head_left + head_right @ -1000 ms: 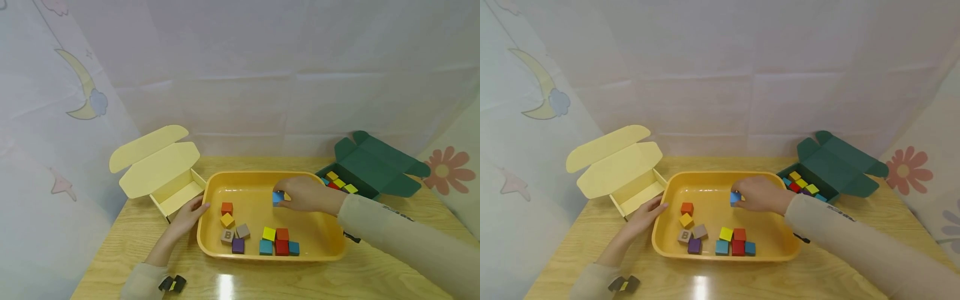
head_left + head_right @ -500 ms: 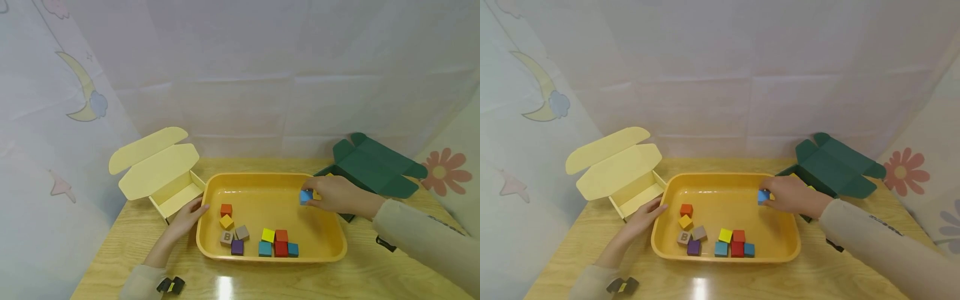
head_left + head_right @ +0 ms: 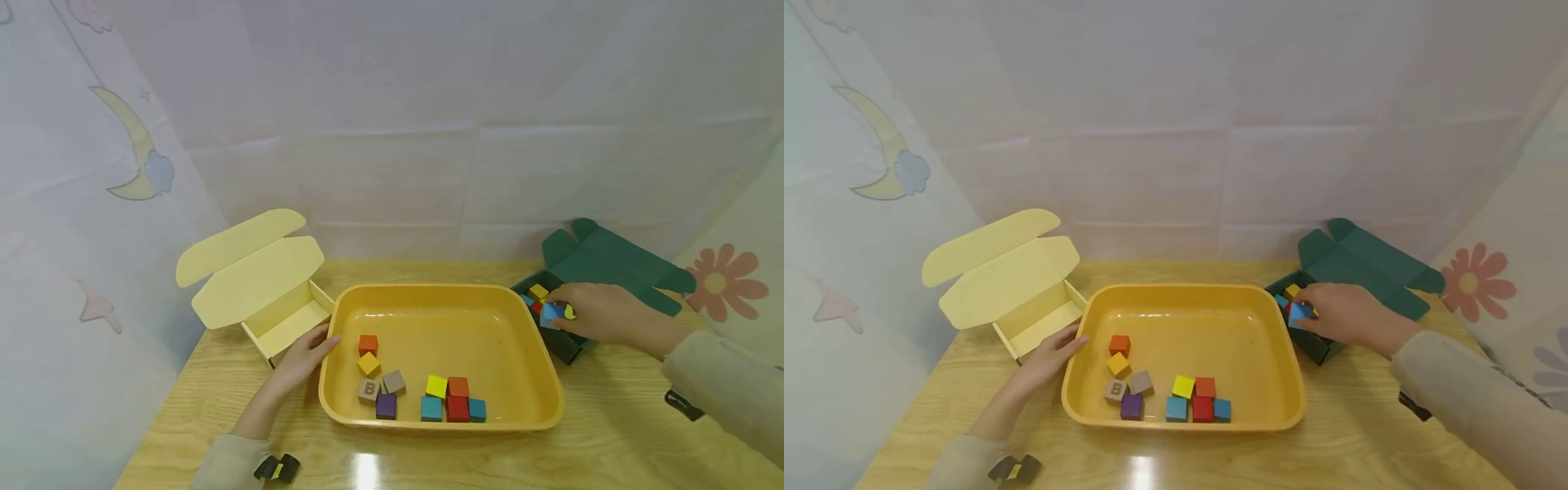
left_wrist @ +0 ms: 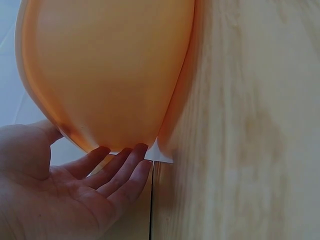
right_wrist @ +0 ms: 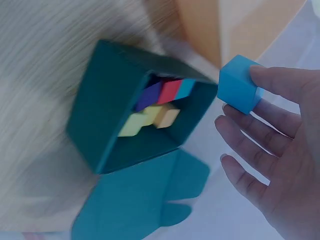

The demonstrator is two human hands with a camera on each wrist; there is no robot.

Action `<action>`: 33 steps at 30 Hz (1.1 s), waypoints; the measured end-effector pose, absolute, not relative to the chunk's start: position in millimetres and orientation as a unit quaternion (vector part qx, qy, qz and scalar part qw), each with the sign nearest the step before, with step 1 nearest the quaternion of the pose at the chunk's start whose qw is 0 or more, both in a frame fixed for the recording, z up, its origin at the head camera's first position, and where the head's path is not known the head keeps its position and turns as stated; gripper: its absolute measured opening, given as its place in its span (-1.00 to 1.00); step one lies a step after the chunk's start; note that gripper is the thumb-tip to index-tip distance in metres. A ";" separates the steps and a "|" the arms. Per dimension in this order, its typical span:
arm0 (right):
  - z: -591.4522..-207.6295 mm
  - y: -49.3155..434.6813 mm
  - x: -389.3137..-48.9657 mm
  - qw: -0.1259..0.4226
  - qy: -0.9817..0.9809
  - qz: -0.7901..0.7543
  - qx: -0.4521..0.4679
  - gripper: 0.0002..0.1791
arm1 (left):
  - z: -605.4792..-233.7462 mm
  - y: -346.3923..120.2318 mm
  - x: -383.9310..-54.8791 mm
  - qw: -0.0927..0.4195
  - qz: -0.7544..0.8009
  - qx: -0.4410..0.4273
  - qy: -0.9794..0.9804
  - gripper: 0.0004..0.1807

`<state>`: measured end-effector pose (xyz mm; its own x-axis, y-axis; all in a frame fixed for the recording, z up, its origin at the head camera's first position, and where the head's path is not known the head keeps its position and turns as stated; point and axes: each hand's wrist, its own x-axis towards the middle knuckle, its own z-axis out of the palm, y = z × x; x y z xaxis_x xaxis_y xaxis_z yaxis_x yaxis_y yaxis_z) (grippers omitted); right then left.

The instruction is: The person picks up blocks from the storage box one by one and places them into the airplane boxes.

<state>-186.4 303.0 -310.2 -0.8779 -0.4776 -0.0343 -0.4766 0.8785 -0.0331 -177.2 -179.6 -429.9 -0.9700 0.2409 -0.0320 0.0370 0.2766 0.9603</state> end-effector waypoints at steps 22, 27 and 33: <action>-339.4 345.6 -204.0 0.121 0.974 0.008 -0.190 -0.54 | -430.4 -178.7 -176.6 0.078 0.584 0.088 0.803 -0.47; -347.7 349.0 -206.6 0.127 0.973 0.013 -0.191 -0.61 | -431.7 -179.0 -177.6 0.075 0.588 0.086 0.801 -0.46; -356.3 350.9 -210.1 0.126 0.973 0.012 -0.195 -0.70 | -432.6 -179.2 -178.8 0.077 0.591 0.088 0.798 -0.46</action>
